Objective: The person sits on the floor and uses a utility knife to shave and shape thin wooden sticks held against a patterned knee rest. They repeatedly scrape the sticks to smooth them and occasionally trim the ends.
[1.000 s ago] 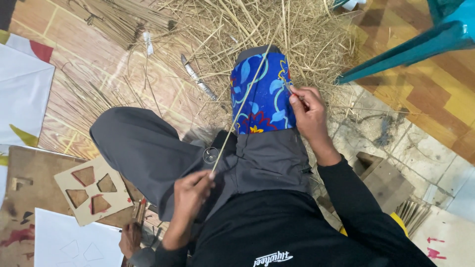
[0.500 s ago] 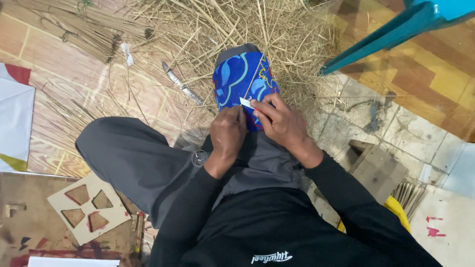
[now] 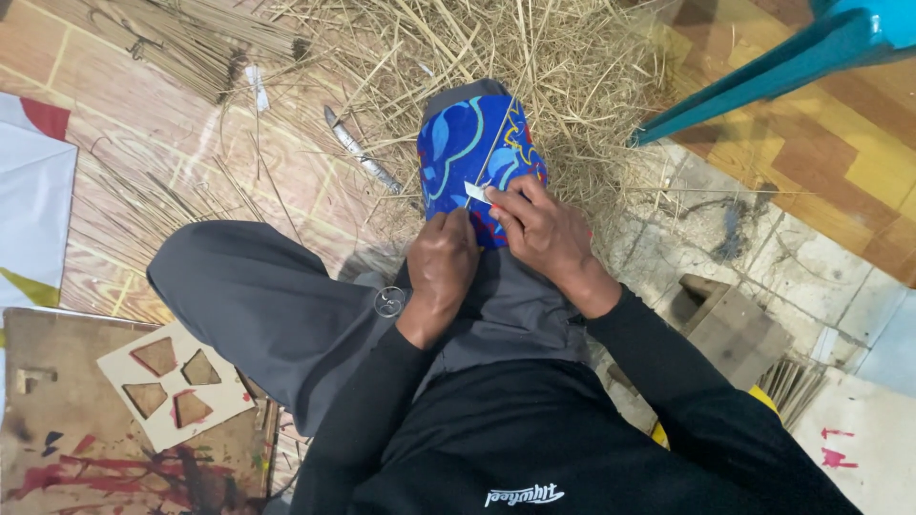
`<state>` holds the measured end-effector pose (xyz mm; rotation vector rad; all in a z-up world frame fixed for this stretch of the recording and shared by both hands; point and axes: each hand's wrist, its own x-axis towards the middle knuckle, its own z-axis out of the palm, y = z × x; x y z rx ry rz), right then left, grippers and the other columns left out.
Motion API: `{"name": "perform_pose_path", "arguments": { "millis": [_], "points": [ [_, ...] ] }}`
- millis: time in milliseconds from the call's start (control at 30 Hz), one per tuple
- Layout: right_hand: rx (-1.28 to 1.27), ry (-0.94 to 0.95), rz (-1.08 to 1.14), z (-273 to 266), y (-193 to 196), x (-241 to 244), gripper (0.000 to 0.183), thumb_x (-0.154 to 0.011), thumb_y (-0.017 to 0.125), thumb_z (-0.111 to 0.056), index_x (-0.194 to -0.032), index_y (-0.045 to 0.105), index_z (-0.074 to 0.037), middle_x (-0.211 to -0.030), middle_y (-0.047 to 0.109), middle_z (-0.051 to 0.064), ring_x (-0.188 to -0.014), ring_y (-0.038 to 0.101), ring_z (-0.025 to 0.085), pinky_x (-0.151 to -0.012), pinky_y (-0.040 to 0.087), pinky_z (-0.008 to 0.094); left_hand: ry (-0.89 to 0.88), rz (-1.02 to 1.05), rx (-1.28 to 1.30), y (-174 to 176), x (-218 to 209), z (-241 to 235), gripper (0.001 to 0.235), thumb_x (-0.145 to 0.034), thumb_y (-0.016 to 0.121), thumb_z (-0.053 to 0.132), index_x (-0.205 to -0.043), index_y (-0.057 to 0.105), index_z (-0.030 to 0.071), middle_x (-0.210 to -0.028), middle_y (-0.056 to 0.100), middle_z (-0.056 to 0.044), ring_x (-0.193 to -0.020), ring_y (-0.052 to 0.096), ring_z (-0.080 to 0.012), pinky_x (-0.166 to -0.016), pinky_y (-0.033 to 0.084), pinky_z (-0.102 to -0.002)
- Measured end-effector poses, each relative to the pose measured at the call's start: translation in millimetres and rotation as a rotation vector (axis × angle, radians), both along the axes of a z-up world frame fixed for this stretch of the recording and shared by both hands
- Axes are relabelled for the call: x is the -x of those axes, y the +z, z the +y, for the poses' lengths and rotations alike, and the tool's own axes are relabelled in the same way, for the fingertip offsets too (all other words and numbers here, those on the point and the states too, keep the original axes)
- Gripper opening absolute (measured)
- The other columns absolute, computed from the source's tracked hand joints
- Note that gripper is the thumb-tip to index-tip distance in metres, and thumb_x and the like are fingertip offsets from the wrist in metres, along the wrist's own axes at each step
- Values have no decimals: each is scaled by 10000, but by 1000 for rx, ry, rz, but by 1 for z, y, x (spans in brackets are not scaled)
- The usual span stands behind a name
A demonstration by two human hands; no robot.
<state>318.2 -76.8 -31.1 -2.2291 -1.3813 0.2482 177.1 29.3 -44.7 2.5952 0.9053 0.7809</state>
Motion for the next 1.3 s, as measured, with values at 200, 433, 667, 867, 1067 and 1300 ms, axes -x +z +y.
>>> {"name": "perform_pose_path", "arguments": {
  "millis": [200, 433, 667, 867, 1067, 1300],
  "points": [
    [32, -19, 15, 0, -1, 1, 262, -1060, 573, -385, -1299, 677, -364, -1103, 605, -24, -895, 717, 407, -689, 603, 587, 5, 30, -210, -20, 15, -8, 87, -899, 683, 173, -961, 719, 121, -720, 598, -35, -631, 683, -237, -513, 573, -322],
    [29, -36, 19, -4, 2, 2, 261, -1054, 589, -396, -1299, 677, -379, -1114, 611, -36, -911, 714, 400, -697, 601, 592, -23, 27, -302, -30, 20, -11, 212, -836, 740, 181, -1019, 733, 73, -766, 617, -61, -661, 683, -253, -534, 588, -326],
    [9, -6, -25, -6, 6, 2, 253, -1053, 583, -382, -1281, 690, -364, -1090, 615, -29, -928, 713, 387, -694, 603, 580, -20, 51, -431, -43, 3, -9, 225, -863, 663, 171, -1050, 741, 74, -791, 629, -40, -704, 694, -209, -534, 581, -277],
    [8, -44, -11, -3, 5, 0, 264, -1061, 572, -392, -1301, 680, -366, -1097, 617, -34, -899, 720, 391, -685, 603, 588, -26, 72, -441, -29, 18, -9, 212, -846, 670, 159, -1027, 744, 75, -770, 611, -31, -680, 682, -200, -528, 571, -271],
    [9, -49, -21, -1, -4, 1, 265, -1062, 573, -409, -1301, 680, -370, -1104, 621, -44, -883, 730, 379, -680, 606, 596, -33, 73, -424, -17, 37, -12, 192, -851, 671, 148, -1012, 740, 70, -758, 599, -31, -674, 679, -209, -536, 563, -268],
    [-7, -61, -3, -2, -4, 1, 242, -1071, 569, -389, -1267, 694, -323, -1089, 621, -12, -850, 725, 425, -671, 602, 627, -54, 88, -385, -8, 84, -23, 155, -880, 705, 123, -1013, 759, 64, -755, 623, -60, -666, 683, -228, -544, 562, -278]
  ]
}}
